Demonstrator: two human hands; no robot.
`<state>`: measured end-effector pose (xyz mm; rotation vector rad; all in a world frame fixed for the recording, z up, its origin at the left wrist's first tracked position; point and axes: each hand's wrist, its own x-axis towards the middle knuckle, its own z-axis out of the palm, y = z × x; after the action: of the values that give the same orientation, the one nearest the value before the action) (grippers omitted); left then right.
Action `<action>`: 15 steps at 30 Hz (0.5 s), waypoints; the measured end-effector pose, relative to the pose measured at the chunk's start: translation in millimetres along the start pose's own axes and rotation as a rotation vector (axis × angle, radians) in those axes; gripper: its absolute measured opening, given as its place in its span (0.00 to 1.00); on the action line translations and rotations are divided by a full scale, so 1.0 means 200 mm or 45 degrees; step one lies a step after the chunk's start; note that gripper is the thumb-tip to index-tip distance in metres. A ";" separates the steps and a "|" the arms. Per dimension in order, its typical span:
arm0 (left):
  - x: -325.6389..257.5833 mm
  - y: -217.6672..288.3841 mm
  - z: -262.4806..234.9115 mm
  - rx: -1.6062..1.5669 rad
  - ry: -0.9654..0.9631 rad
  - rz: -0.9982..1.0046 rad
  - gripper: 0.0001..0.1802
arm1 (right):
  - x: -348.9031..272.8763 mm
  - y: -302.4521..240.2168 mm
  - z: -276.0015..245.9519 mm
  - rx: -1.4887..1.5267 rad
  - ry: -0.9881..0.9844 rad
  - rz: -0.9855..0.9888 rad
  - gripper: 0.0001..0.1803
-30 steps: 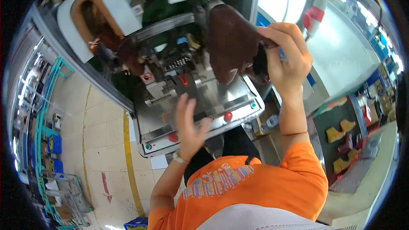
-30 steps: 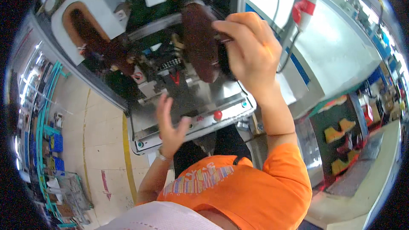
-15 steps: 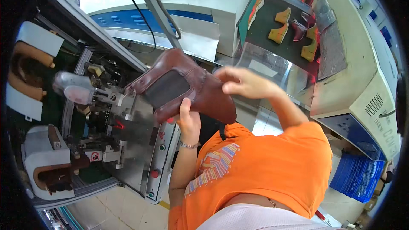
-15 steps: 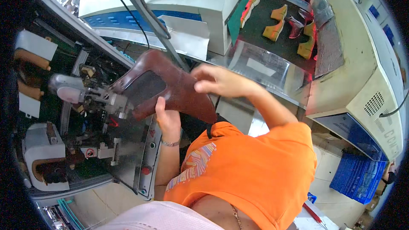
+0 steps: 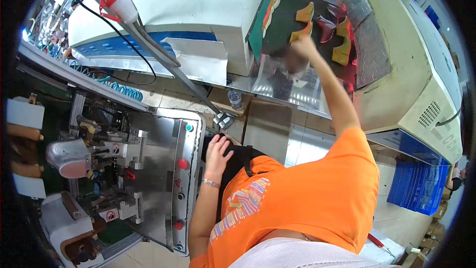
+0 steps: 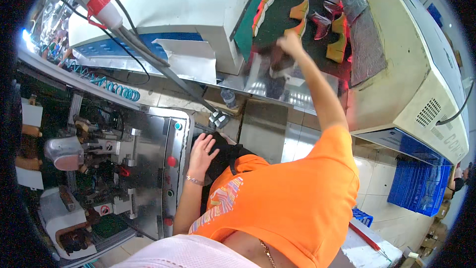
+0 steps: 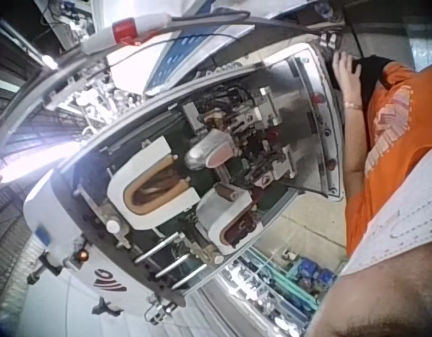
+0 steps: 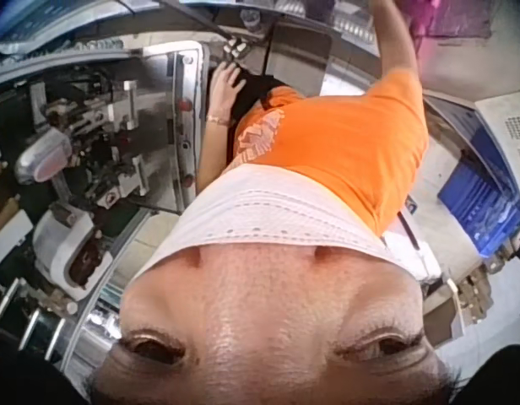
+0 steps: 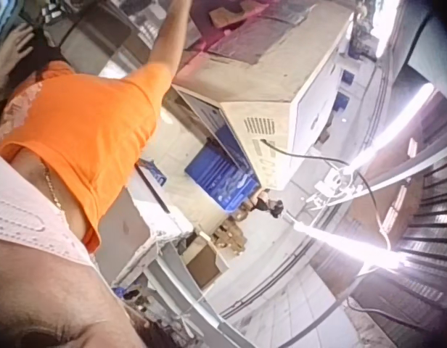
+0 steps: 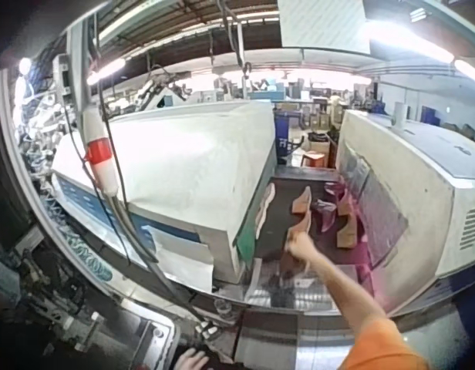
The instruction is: The person repeatedly places brown shoe uppers into a machine, presses a button to activate it, and removes the processed items. They handle the shoe parts one at a time, placing them on a nearby surface after each cycle.
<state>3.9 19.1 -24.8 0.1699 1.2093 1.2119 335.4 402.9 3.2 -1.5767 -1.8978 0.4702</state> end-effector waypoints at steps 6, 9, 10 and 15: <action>0.03 0.18 0.07 0.214 0.088 0.180 0.22 | 0.95 0.14 0.06 0.052 0.645 0.748 0.42; 0.03 0.28 0.17 0.325 0.058 0.335 0.20 | 0.96 0.47 0.24 0.095 0.691 0.645 0.39; 0.04 0.29 0.19 0.356 0.057 0.394 0.20 | 0.90 0.51 0.30 0.128 0.621 0.640 0.37; 0.14 0.56 0.50 1.193 0.011 1.126 0.23 | 0.46 0.84 0.44 0.262 0.202 0.940 0.25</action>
<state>8.3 135.6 75.1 1.5179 1.7033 1.2512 394.7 540.5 -146.9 -2.0663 -1.0617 0.7868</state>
